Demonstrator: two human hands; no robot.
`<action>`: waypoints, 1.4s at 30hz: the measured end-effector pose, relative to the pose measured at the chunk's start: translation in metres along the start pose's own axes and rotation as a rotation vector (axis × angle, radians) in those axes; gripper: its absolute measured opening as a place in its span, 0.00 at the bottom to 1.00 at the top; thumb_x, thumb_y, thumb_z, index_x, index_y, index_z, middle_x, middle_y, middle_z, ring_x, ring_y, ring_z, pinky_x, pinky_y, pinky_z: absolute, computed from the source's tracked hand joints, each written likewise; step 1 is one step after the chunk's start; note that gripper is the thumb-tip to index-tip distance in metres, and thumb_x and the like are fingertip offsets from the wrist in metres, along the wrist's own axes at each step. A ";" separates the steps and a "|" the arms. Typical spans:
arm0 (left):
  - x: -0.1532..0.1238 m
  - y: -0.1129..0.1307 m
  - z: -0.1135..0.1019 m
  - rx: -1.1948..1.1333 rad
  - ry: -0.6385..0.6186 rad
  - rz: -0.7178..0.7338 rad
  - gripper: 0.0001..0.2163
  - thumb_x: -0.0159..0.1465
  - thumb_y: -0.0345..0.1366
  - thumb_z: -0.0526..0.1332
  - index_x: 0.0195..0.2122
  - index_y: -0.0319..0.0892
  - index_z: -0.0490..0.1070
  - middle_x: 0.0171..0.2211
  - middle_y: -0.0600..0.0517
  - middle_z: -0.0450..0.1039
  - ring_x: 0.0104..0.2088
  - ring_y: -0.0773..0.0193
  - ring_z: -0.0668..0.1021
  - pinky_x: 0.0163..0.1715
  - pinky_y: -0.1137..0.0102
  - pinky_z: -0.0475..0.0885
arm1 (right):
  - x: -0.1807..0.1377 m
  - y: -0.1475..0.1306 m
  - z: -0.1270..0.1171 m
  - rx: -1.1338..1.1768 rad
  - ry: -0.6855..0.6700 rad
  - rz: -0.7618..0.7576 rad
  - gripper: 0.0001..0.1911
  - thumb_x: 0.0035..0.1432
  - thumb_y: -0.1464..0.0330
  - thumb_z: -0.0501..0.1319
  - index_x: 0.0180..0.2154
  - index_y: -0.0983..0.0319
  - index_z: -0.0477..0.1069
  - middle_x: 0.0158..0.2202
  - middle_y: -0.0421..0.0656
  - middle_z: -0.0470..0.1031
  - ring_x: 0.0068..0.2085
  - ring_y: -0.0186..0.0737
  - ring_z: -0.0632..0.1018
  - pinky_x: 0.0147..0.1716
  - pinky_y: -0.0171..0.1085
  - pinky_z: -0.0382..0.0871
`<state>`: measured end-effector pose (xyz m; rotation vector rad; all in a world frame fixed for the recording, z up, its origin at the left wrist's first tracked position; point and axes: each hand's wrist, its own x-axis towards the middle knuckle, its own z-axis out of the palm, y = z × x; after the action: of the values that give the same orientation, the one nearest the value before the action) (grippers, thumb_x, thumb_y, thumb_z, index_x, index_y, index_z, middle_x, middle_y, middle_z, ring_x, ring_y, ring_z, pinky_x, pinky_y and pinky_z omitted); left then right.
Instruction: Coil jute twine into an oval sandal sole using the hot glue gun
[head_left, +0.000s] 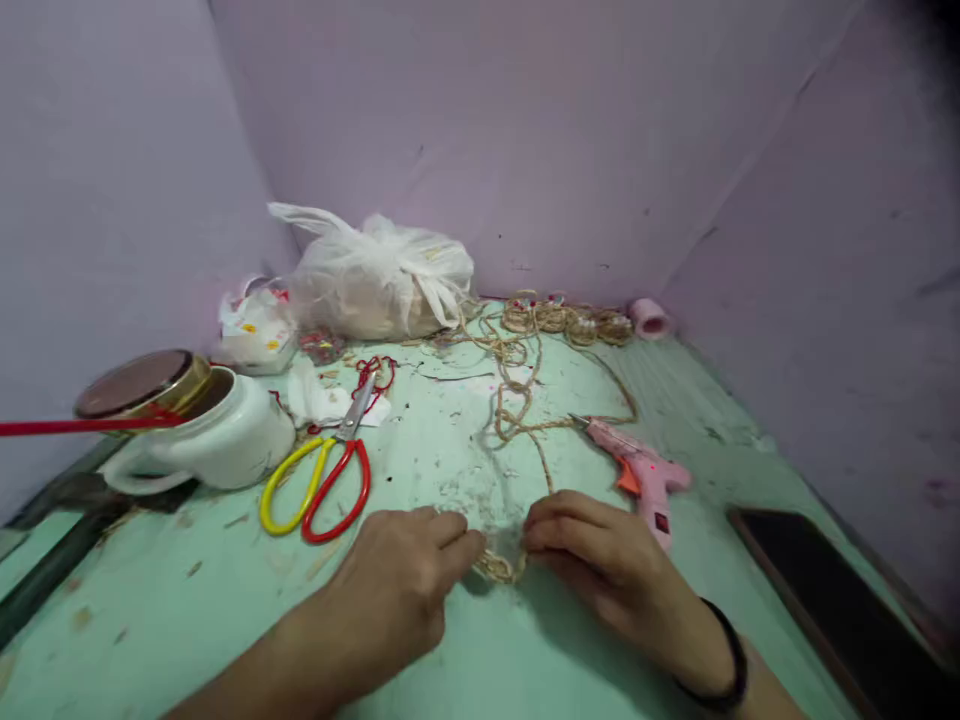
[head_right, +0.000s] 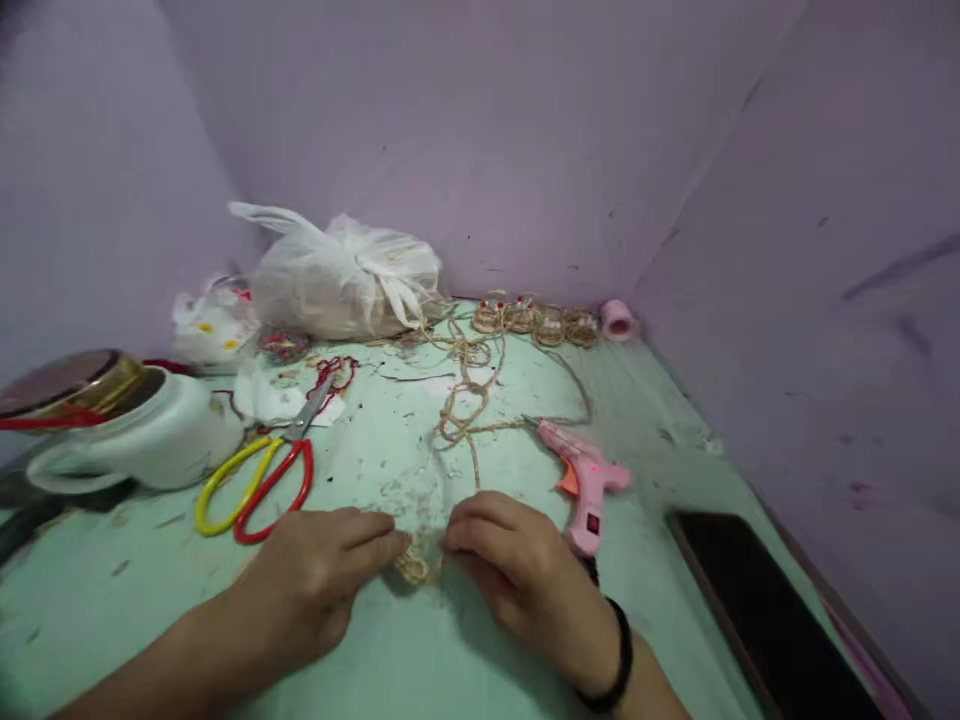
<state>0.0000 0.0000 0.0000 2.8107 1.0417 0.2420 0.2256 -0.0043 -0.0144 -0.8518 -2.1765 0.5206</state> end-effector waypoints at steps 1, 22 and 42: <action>0.001 -0.001 0.000 0.016 -0.009 0.032 0.23 0.45 0.18 0.50 0.41 0.44 0.68 0.33 0.53 0.75 0.29 0.59 0.75 0.24 0.67 0.70 | 0.001 -0.001 0.001 0.009 -0.003 -0.014 0.11 0.57 0.81 0.55 0.37 0.63 0.71 0.34 0.46 0.75 0.34 0.35 0.76 0.33 0.31 0.70; 0.031 0.010 0.005 -0.258 0.001 -0.730 0.14 0.59 0.45 0.55 0.23 0.43 0.70 0.21 0.52 0.72 0.24 0.63 0.71 0.24 0.70 0.56 | -0.003 0.001 0.027 0.078 -0.094 0.036 0.06 0.58 0.77 0.58 0.34 0.62 0.72 0.31 0.43 0.74 0.32 0.35 0.75 0.32 0.31 0.68; 0.039 0.002 0.019 -0.547 -0.019 -0.763 0.09 0.53 0.38 0.58 0.18 0.43 0.70 0.18 0.55 0.70 0.23 0.65 0.69 0.23 0.72 0.58 | 0.005 -0.007 0.038 0.081 0.036 0.461 0.07 0.49 0.78 0.64 0.23 0.63 0.70 0.25 0.40 0.72 0.27 0.34 0.73 0.26 0.32 0.64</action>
<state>0.0344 0.0228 -0.0138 1.7909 1.6396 0.3371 0.1919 -0.0095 -0.0325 -1.3145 -1.9101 0.8025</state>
